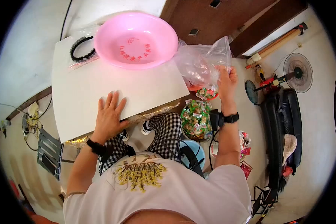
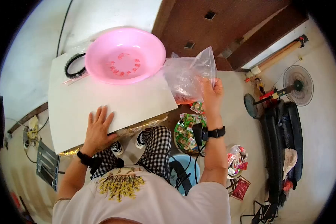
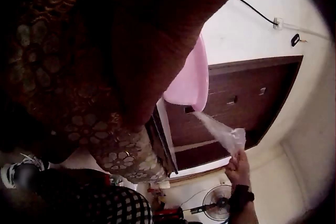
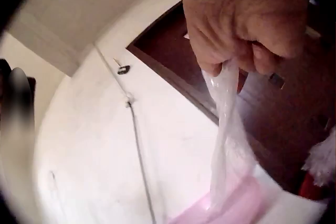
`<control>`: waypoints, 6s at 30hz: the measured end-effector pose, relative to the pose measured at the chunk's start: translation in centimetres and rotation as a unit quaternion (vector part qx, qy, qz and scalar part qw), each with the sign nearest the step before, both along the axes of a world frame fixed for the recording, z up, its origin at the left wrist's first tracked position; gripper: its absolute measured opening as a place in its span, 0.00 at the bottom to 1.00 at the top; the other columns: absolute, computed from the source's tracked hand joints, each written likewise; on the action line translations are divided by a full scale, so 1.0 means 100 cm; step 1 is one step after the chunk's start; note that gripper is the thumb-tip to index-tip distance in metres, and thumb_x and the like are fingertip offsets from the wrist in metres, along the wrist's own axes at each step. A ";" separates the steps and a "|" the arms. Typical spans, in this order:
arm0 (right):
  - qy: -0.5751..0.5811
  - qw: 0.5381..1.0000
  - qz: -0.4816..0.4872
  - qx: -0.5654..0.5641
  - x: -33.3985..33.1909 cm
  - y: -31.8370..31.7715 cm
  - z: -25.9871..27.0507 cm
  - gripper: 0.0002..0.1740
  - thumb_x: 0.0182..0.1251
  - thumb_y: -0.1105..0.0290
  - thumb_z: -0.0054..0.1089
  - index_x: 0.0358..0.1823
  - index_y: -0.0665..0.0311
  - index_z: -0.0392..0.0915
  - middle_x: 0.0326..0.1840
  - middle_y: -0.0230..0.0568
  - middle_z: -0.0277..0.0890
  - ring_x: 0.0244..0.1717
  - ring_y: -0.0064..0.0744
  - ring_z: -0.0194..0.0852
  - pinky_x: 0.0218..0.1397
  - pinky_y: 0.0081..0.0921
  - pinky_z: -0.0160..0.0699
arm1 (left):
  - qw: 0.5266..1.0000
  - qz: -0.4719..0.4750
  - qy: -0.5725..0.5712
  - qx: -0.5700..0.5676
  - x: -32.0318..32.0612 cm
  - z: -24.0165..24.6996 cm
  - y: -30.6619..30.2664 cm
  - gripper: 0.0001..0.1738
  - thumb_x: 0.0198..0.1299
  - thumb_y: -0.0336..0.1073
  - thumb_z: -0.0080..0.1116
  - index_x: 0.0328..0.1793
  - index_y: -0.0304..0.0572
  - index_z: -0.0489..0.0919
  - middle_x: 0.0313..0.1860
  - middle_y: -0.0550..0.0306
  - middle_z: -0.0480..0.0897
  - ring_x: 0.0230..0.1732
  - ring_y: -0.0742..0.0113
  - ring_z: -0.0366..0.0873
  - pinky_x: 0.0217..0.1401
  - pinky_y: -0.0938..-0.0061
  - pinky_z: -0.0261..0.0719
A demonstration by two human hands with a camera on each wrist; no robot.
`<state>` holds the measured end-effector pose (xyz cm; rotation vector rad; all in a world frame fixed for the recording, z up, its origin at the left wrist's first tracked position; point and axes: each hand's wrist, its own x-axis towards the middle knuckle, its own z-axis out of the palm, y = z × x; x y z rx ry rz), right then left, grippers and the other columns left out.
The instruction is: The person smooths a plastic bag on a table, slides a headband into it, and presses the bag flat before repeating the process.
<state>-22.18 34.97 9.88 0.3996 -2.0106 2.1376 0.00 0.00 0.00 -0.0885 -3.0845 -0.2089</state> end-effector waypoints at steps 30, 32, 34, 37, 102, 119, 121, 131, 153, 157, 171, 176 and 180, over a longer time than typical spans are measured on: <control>-0.146 0.896 0.200 0.368 0.091 -0.195 -0.099 0.18 0.63 0.72 0.56 0.52 0.69 0.65 0.35 0.45 0.76 0.32 0.31 0.75 0.29 0.28 0.74 | 0.863 0.317 0.211 0.331 0.030 -0.022 -0.092 0.09 0.63 0.38 0.52 0.38 0.40 0.78 0.26 0.46 0.81 0.28 0.47 0.78 0.31 0.60 0.74; 0.004 0.849 0.145 0.508 0.095 -0.203 -0.087 0.20 0.61 0.72 0.56 0.54 0.70 0.65 0.43 0.50 0.75 0.40 0.39 0.75 0.39 0.35 0.75 | 0.870 0.330 0.211 0.301 0.032 -0.023 -0.093 0.10 0.62 0.39 0.52 0.37 0.41 0.78 0.27 0.45 0.81 0.30 0.43 0.78 0.33 0.57 0.74; 0.252 0.774 0.034 0.580 0.115 -0.217 -0.067 0.23 0.60 0.72 0.55 0.56 0.71 0.65 0.52 0.54 0.72 0.51 0.47 0.72 0.51 0.41 0.73 | 0.869 0.336 0.210 0.296 0.033 -0.026 -0.094 0.10 0.62 0.39 0.52 0.36 0.41 0.78 0.27 0.44 0.81 0.31 0.43 0.78 0.33 0.56 0.74; 0.354 0.771 0.228 0.478 0.130 -0.248 -0.080 0.26 0.60 0.70 0.55 0.61 0.69 0.66 0.66 0.54 0.62 0.66 0.51 0.59 0.67 0.43 0.60 | 0.873 0.344 0.193 0.287 0.034 -0.025 -0.094 0.10 0.62 0.39 0.52 0.35 0.42 0.78 0.27 0.44 0.81 0.32 0.42 0.78 0.33 0.56 0.74; 0.100 0.761 -0.130 0.628 -0.149 0.007 -0.151 0.20 0.56 0.60 0.62 0.45 0.65 0.74 0.50 0.53 0.75 0.51 0.53 0.72 0.55 0.42 0.72 | 0.996 0.091 -0.011 0.006 -0.051 -0.007 -0.002 0.40 0.57 0.53 0.54 0.73 0.42 0.61 0.76 0.45 0.53 0.78 0.50 0.45 0.74 0.44 0.38; -0.016 0.903 -0.191 0.384 -0.224 0.024 -0.192 0.13 0.59 0.61 0.57 0.34 0.64 0.80 0.27 0.46 0.81 0.29 0.46 0.80 0.36 0.37 0.78 | 0.995 0.094 -0.006 0.024 -0.054 -0.001 -0.001 0.40 0.54 0.51 0.57 0.71 0.41 0.63 0.76 0.45 0.54 0.77 0.49 0.46 0.74 0.45 0.39; -0.089 0.953 -0.161 0.241 -0.211 0.033 -0.176 0.11 0.60 0.63 0.56 0.32 0.64 0.78 0.26 0.40 0.77 0.26 0.39 0.75 0.32 0.32 0.75 | 0.995 0.096 0.000 0.024 -0.053 -0.002 0.000 0.39 0.55 0.50 0.57 0.72 0.41 0.63 0.76 0.45 0.54 0.77 0.49 0.46 0.74 0.45 0.39; -0.177 0.955 0.127 -0.202 -0.056 0.023 -0.039 0.16 0.65 0.66 0.48 0.51 0.67 0.70 0.52 0.47 0.74 0.53 0.44 0.71 0.56 0.44 0.70 | 0.995 0.086 0.037 0.040 -0.045 -0.012 -0.005 0.38 0.57 0.52 0.55 0.72 0.46 0.63 0.75 0.45 0.55 0.77 0.49 0.47 0.73 0.42 0.42; -0.416 0.789 0.425 -0.153 0.113 -0.187 -0.109 0.19 0.67 0.71 0.50 0.58 0.64 0.69 0.52 0.45 0.72 0.52 0.40 0.72 0.53 0.38 0.74 | 0.765 0.077 0.132 0.625 -0.010 -0.003 -0.041 0.15 0.62 0.42 0.59 0.47 0.39 0.79 0.37 0.59 0.81 0.37 0.70 0.76 0.44 0.76 0.74; 0.223 0.868 0.345 0.277 0.121 -0.200 -0.088 0.13 0.64 0.75 0.54 0.50 0.64 0.73 0.38 0.37 0.71 0.38 0.31 0.71 0.39 0.28 0.73 | 0.917 0.278 0.285 -0.004 0.004 0.011 -0.130 0.40 0.53 0.63 0.58 0.65 0.43 0.70 0.66 0.41 0.67 0.69 0.49 0.61 0.62 0.49 0.63; -0.299 0.862 0.403 -0.073 0.164 -0.278 -0.071 0.00 0.70 0.74 0.48 0.39 0.60 0.68 0.47 0.47 0.77 0.38 0.25 0.73 0.44 0.25 0.75 | 0.750 0.261 0.199 0.575 0.056 -0.015 -0.134 0.33 0.61 0.53 0.56 0.63 0.34 0.70 0.58 0.40 0.74 0.60 0.54 0.72 0.64 0.66 0.68; -0.274 0.851 0.445 -0.044 0.175 -0.290 -0.078 0.00 0.70 0.74 0.48 0.40 0.61 0.67 0.47 0.45 0.77 0.42 0.26 0.75 0.47 0.25 0.76 | 0.596 0.240 0.144 0.753 0.082 -0.005 -0.105 0.11 0.61 0.35 0.59 0.46 0.36 0.77 0.32 0.62 0.80 0.35 0.77 0.75 0.40 0.80 0.75; -0.243 0.869 0.430 0.034 0.170 -0.281 -0.086 0.06 0.69 0.74 0.50 0.45 0.63 0.68 0.50 0.43 0.75 0.46 0.27 0.74 0.51 0.26 0.75 | 0.654 0.292 0.343 0.608 0.084 -0.001 -0.107 0.05 0.63 0.32 0.58 0.40 0.38 0.79 0.27 0.72 0.76 0.29 0.85 0.67 0.30 0.87 0.66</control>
